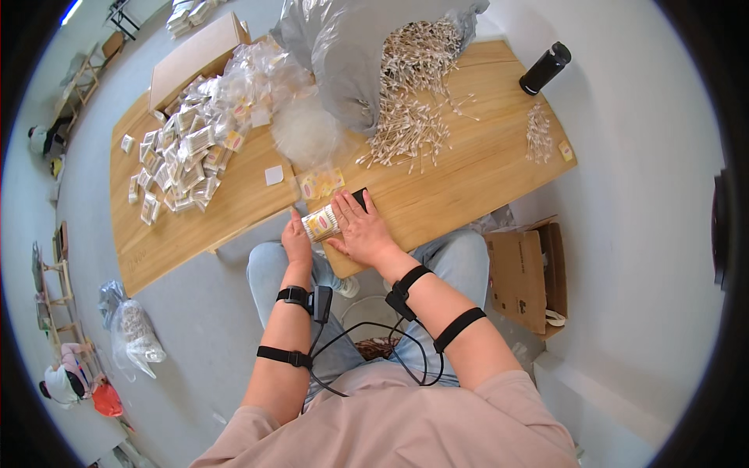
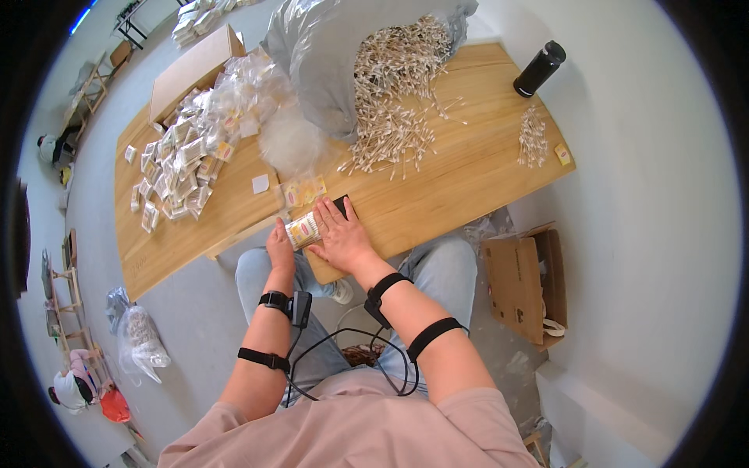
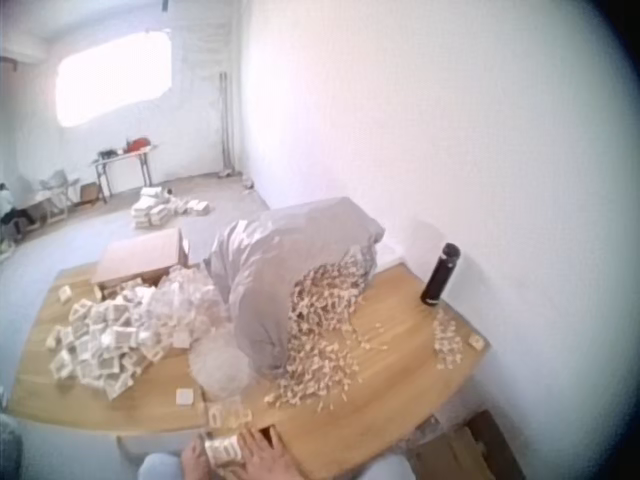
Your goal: The recorder is organizing and packaging small white components into plastic bags on a low wooden table.
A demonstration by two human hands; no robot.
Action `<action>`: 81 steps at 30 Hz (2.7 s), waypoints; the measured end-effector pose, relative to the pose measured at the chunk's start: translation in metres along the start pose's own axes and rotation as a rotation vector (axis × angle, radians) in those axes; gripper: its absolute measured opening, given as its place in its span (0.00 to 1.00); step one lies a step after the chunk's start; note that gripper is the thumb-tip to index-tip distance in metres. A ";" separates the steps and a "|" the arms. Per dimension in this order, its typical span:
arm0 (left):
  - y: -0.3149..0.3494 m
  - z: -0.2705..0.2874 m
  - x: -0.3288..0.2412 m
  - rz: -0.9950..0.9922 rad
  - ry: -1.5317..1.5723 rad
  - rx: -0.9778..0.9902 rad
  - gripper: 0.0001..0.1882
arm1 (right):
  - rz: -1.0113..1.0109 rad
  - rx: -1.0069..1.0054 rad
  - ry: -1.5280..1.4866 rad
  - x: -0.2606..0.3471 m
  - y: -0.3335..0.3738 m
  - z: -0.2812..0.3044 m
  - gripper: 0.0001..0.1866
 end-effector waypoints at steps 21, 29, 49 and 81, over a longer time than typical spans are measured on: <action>0.075 -0.044 -0.086 -1.026 -0.910 0.278 0.35 | -0.489 -0.368 0.128 -0.126 0.030 0.042 0.28; 0.071 -0.045 -0.081 -1.003 -1.012 0.248 0.36 | -0.527 -0.395 0.058 -0.121 0.030 0.051 0.25; 0.242 -0.084 -0.372 -1.442 -0.395 0.871 0.18 | -0.492 -0.352 -0.055 -0.119 0.021 0.021 0.25; 0.301 -0.035 -0.394 -1.171 -0.361 1.377 0.19 | -0.520 -0.390 0.089 -0.126 0.027 0.029 0.27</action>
Point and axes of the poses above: each hand's wrist, its own y-axis away from the middle knuckle, its own z-axis out of the back of the hand, x = y × z, the point moved 7 cm from there along -y, towards the middle knuckle, and after that the axes turned 14 degrees about -x, right-handed, at the moved point
